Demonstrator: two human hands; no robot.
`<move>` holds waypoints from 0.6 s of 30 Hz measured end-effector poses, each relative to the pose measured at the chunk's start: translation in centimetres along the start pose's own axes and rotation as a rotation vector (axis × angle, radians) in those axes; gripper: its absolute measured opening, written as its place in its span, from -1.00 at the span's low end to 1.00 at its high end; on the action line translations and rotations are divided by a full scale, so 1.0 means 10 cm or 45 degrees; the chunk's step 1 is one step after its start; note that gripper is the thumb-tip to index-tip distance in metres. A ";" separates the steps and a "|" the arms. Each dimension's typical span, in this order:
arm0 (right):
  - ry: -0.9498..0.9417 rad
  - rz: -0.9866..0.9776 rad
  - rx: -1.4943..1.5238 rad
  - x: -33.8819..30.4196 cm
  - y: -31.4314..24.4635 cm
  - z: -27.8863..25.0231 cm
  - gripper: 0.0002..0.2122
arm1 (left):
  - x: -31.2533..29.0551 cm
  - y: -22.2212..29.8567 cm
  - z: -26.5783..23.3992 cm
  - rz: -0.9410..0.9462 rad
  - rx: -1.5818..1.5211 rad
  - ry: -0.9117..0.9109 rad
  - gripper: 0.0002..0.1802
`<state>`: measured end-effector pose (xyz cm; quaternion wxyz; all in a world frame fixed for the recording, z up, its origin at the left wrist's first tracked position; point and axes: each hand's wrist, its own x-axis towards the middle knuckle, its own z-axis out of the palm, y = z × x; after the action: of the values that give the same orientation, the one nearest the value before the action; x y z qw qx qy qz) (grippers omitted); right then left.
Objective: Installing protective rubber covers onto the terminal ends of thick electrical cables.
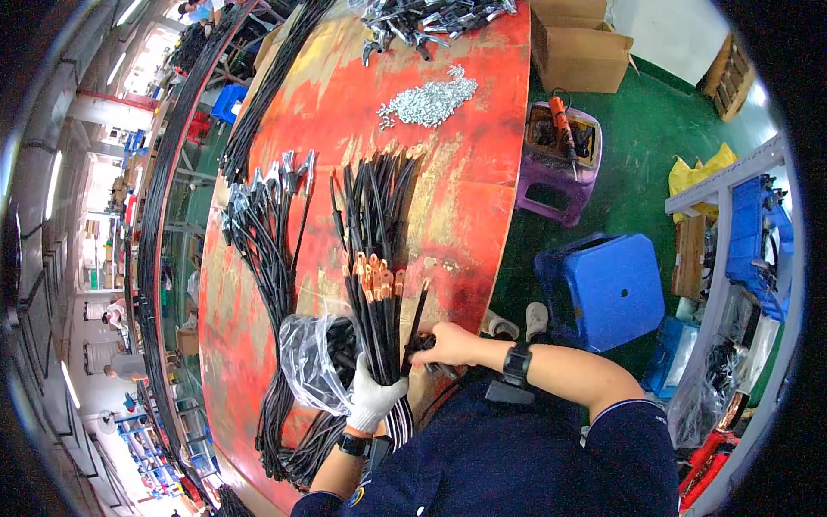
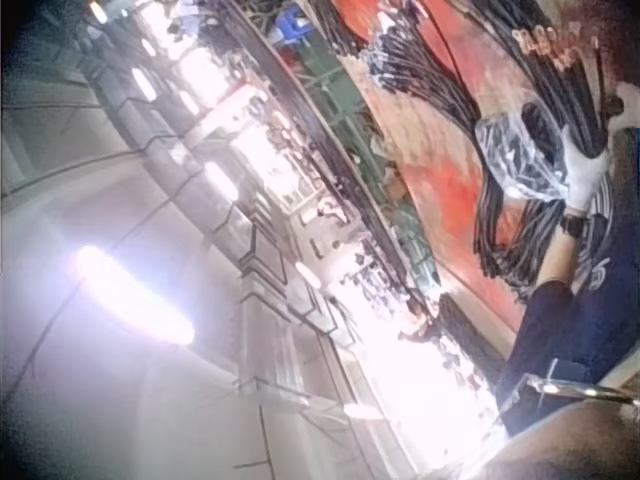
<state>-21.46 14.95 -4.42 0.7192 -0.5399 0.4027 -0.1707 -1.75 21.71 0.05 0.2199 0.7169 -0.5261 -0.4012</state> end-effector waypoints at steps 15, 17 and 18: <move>0.246 0.173 0.698 0.29 0.18 -0.68 -0.78 | 0.14 -0.16 -0.03 -0.113 -0.166 -0.171 -0.41; 0.245 0.220 0.688 0.37 0.33 -0.62 -0.75 | 0.21 -0.13 0.04 -0.139 -0.127 -0.155 -0.40; 0.246 0.223 0.692 0.37 0.40 -0.61 -0.75 | 0.28 -0.20 0.09 -0.149 0.016 -0.151 -0.36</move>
<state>-24.61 9.96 -10.08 0.8077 -0.2719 0.4539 -0.2601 -0.91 19.89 -2.92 0.1600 0.7228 -0.4978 -0.4519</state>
